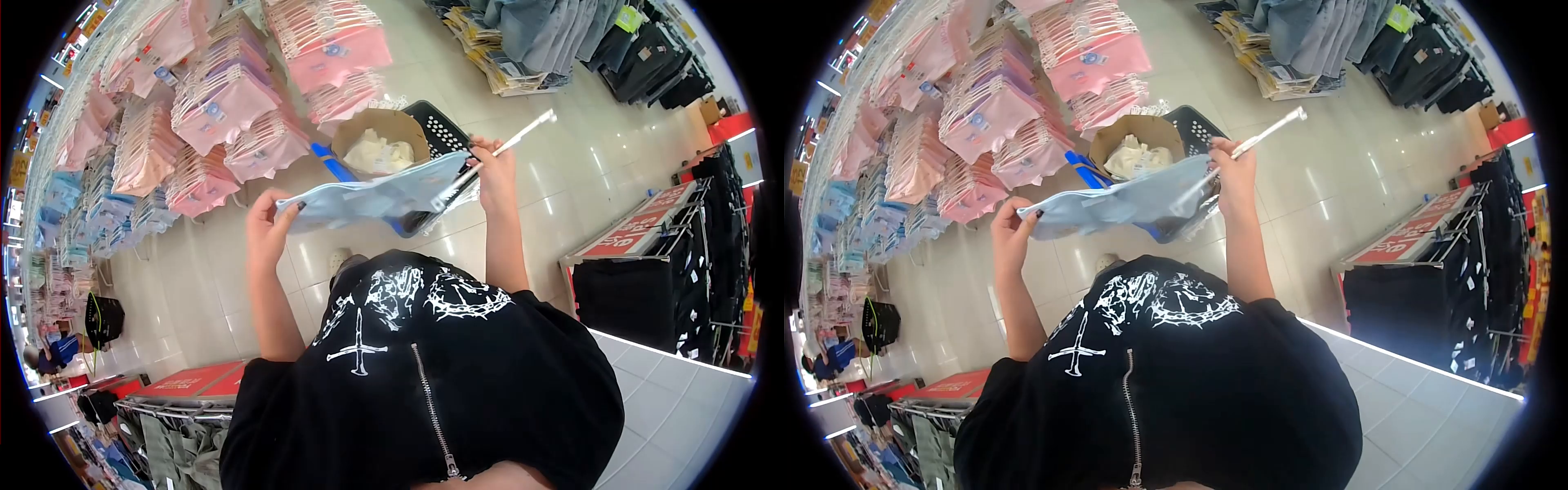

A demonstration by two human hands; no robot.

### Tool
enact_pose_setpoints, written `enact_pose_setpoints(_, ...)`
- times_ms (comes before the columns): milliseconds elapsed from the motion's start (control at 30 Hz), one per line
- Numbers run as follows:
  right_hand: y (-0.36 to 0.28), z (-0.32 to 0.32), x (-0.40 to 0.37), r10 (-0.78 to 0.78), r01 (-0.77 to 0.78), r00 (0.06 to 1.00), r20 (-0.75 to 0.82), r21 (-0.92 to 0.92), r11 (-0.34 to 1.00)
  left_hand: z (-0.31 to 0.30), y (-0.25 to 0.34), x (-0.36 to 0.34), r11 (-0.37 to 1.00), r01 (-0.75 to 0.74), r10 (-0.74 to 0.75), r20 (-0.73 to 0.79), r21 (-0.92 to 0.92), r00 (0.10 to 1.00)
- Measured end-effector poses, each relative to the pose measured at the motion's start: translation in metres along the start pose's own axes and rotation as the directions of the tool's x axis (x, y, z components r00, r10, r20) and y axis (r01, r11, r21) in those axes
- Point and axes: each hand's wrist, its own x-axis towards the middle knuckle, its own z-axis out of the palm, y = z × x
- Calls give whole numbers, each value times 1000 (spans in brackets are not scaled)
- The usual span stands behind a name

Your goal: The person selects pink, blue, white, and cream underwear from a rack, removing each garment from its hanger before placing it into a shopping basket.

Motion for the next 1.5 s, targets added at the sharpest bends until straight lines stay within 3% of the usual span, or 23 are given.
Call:
enact_pose_setpoints(100,-10,7,-7,115,-118,972,202,3,993,13,7,12,931,-180,182,23,318,983)
enact_pose_setpoints(133,-12,13,-15,135,-121,952,274,-69,990,16,8,15,935,-225,213,72,273,974)
enact_pose_setpoints(233,-15,31,-27,168,-244,845,507,87,966,23,18,18,916,-287,244,177,279,953)
enact_pose_setpoints(367,-2,62,-42,72,-239,910,407,377,895,25,26,19,908,-369,316,255,196,914)
enact_pose_setpoints(433,-3,75,-50,139,-321,909,393,448,834,21,29,19,941,-329,299,254,84,920)
enact_pose_setpoints(533,-11,96,-65,256,-462,865,432,484,743,32,47,18,951,-291,305,153,-107,940)
enact_pose_setpoints(633,-5,109,-72,300,-507,837,458,441,741,23,45,15,963,-262,268,118,-67,956)
enact_pose_setpoints(667,2,111,-71,330,-536,818,471,417,734,22,47,13,945,-328,326,60,17,943)
enact_pose_setpoints(700,3,117,-74,432,-645,714,551,276,713,16,51,9,931,-355,357,-18,81,934)
enact_pose_setpoints(767,-3,121,-82,506,-724,594,625,141,676,12,60,4,898,-398,423,-118,187,898)
enact_pose_setpoints(833,-4,117,-81,480,-741,378,792,-52,669,5,70,4,882,-442,468,-190,162,863)
enact_pose_setpoints(867,-14,113,-81,403,-609,326,855,-136,782,3,75,4,873,-466,488,-224,146,844)
enact_pose_setpoints(967,-43,113,-94,134,-267,597,791,38,963,2,90,8,851,-510,524,-179,122,833)
enact_pose_setpoints(1000,-45,114,-92,-32,-85,638,770,111,990,4,92,9,844,-524,537,-158,117,829)
enact_pose_setpoints(1033,-49,123,-92,-230,219,663,712,109,970,7,94,8,847,-519,531,-135,118,836)
enact_pose_setpoints(1100,-61,143,-85,-364,462,597,715,64,884,13,96,10,849,-515,525,-78,116,847)
enact_pose_setpoints(1167,-56,153,-86,-196,284,590,783,27,959,20,95,12,863,-494,502,-81,101,861)
enact_pose_setpoints(1200,-52,155,-87,-97,120,625,775,28,992,23,95,13,869,-486,493,-83,95,866)
enact_pose_setpoints(1300,-54,156,-93,-79,87,679,730,26,996,24,95,13,875,-483,484,-93,39,870)
enact_pose_setpoints(1433,-53,155,-98,-195,240,738,645,19,971,25,90,10,874,-485,483,-43,-36,874)
enact_pose_setpoints(1500,-53,151,-96,-265,331,694,669,31,943,31,91,8,885,-464,461,-65,-36,885)
